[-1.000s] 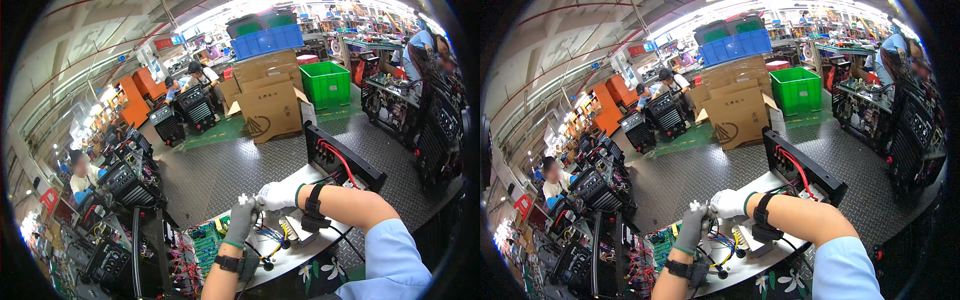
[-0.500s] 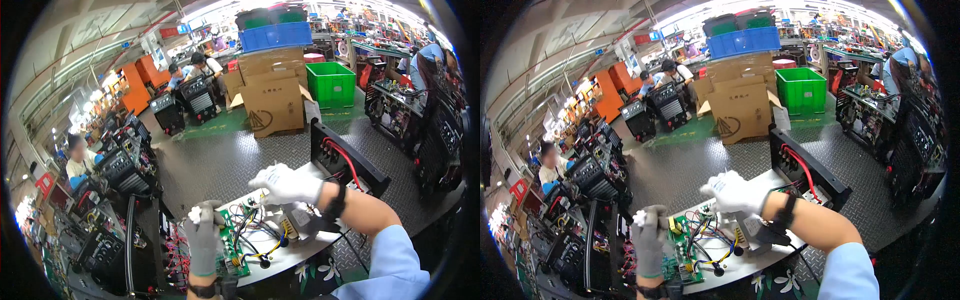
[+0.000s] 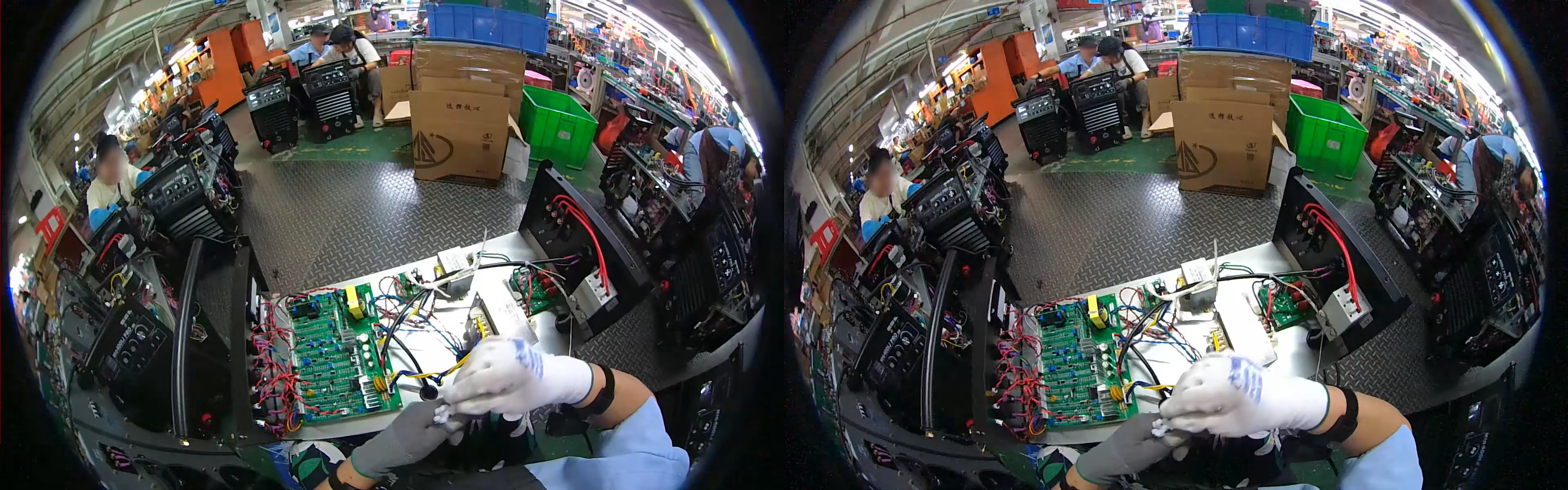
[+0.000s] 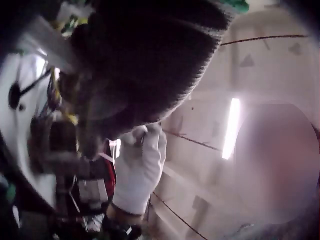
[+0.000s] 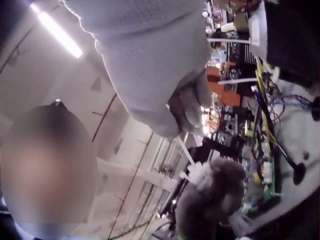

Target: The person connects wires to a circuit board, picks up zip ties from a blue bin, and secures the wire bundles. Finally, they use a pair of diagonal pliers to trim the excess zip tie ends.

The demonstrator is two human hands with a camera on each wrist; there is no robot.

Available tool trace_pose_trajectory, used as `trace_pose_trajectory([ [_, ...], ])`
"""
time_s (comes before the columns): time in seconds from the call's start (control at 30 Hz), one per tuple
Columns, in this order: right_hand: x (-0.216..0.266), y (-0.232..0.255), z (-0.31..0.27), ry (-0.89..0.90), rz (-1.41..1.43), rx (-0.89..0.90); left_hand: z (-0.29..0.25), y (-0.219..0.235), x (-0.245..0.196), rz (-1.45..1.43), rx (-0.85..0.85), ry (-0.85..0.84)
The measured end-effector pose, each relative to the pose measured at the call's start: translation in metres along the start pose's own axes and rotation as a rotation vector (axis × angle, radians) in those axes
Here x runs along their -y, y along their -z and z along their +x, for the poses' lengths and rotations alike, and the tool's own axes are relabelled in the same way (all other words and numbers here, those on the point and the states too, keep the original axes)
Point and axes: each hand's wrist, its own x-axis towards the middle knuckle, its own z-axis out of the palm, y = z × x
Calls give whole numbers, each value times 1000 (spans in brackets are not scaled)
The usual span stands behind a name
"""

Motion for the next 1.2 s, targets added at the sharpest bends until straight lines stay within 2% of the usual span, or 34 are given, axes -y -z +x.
trace_pose_trajectory([
  [0.03,1,6,-1,5,-4,2,-3,3,-1,16,-71,-38],
  [0.07,2,17,-3,-126,-25,-127,-3,17,16,341,-224,-342],
  [0.1,2,26,-2,-255,-45,-256,-11,33,17,441,-447,-306],
  [0.13,0,32,4,-365,-48,-292,-13,49,15,335,-854,-192],
  [0.17,-1,37,9,-480,-48,-329,-9,54,6,336,-857,-192],
  [0.2,-10,34,15,-501,-87,-261,-5,59,-10,288,-977,-294],
  [0.23,-17,27,22,-351,-171,-227,-2,63,-20,242,-1092,-404],
  [0.33,-16,13,47,-575,0,-62,16,42,-30,473,-713,-320],
  [0.37,-12,14,52,-571,3,-65,19,47,-25,407,-659,-272],
  [0.43,-34,10,52,-467,-200,-21,24,68,-24,380,-623,-117],
  [0.47,-42,11,55,-464,-200,-32,32,81,-25,390,-621,-119],
  [0.53,-50,11,62,-660,-632,487,53,105,-21,837,-702,6],
  [0.57,-52,10,63,-654,-633,479,70,117,-7,846,-707,4],
  [0.63,-55,6,64,-689,-679,573,105,139,15,1163,-388,47],
  [0.67,-64,3,62,-659,-661,545,108,140,9,1173,-396,41],
  [0.7,-44,10,67,-726,-618,508,111,141,2,1105,-319,86],
  [0.73,-46,10,64,-734,-582,438,113,142,-2,1031,-239,132],
  [0.77,-48,8,60,-742,-545,372,114,145,0,1031,-240,131],
  [0.87,-54,5,61,-706,-590,404,119,161,14,782,-154,136],
  [0.9,-57,3,61,-703,-590,401,115,156,4,786,-155,137],
  [0.97,-66,0,60,-649,-523,322,103,139,-27,689,-116,249],
  [1.0,-69,-1,63,-662,-481,294,102,137,-27,668,-150,234],
  [1.13,-68,5,65,-706,-303,285,104,147,-22,798,-150,164],
  [1.2,-72,2,65,-799,-276,253,108,157,-22,1001,-88,111],
])
